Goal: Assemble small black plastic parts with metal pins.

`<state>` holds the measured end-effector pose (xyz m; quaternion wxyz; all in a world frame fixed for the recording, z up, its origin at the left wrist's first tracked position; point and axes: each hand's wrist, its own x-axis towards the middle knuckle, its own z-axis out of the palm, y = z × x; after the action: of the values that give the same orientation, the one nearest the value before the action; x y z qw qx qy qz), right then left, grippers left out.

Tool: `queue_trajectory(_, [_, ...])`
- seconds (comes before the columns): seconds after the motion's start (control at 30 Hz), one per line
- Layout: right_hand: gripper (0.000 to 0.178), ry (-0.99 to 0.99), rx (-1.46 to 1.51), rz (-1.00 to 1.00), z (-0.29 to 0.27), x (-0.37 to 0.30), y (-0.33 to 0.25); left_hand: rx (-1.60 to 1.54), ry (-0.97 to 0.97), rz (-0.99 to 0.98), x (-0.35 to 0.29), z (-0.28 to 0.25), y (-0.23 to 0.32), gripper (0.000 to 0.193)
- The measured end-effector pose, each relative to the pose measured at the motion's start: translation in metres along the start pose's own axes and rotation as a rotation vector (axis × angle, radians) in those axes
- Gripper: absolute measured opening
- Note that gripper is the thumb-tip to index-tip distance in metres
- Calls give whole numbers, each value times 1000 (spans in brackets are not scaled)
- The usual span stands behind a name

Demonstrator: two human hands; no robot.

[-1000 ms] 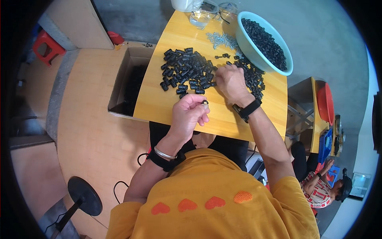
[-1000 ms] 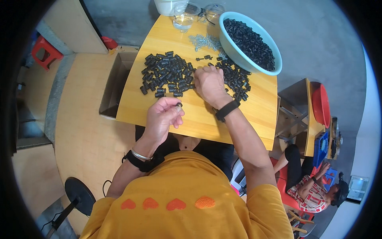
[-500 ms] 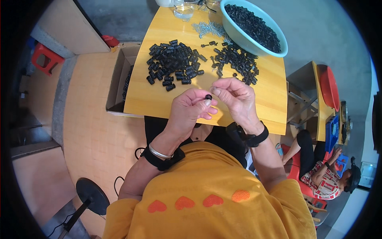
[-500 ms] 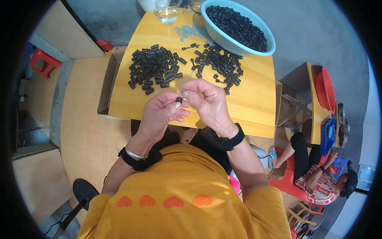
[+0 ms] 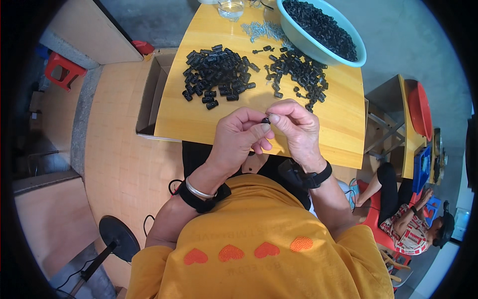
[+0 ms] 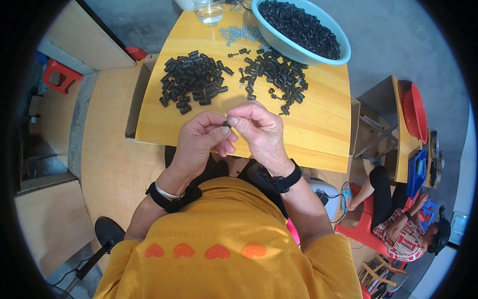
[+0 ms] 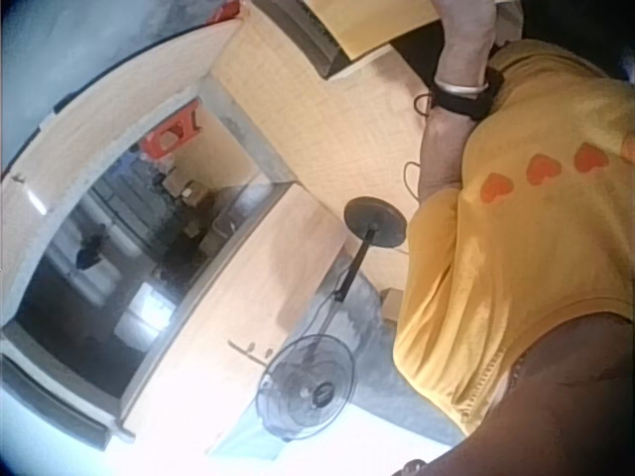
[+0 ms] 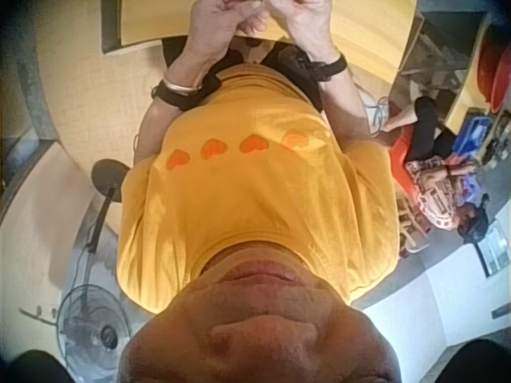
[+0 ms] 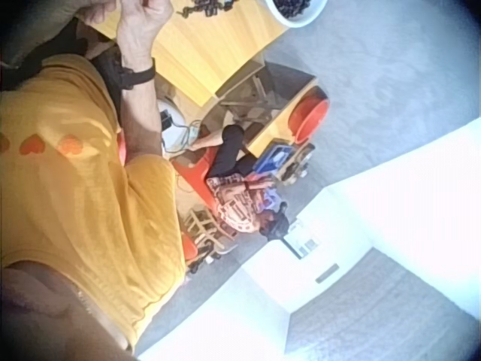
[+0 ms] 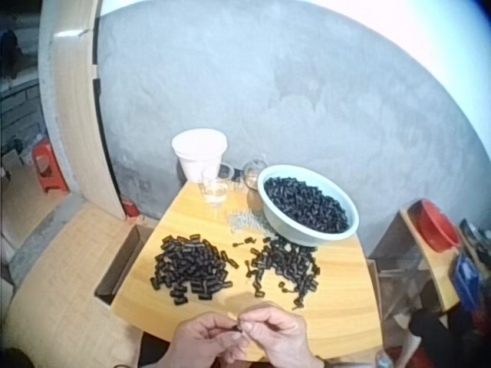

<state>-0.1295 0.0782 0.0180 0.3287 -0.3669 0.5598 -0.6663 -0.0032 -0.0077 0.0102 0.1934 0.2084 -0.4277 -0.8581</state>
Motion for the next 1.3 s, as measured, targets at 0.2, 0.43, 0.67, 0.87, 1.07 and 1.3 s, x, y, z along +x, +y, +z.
queue_trajectory(0.2, [6,2,15,33,0,-1,3,-26,4,-42,2,-4,1,13])
queue_trajectory(0.43, [6,41,-271,-190,3,-4,12,-51,36,-107,4,-5,3,12])
queue_trajectory(0.67, [11,8,-605,-406,-2,-6,10,-28,59,-153,6,-2,3,13])
queue_trajectory(0.87, [17,-65,-711,-448,-6,-11,7,59,109,-151,7,-2,-2,12])
queue_trajectory(1.07, [15,-6,-713,-218,-34,1,-3,78,106,-84,15,-8,-9,14])
queue_trajectory(1.3, [8,112,-1344,-170,-73,54,9,56,72,-136,18,-7,-16,13])
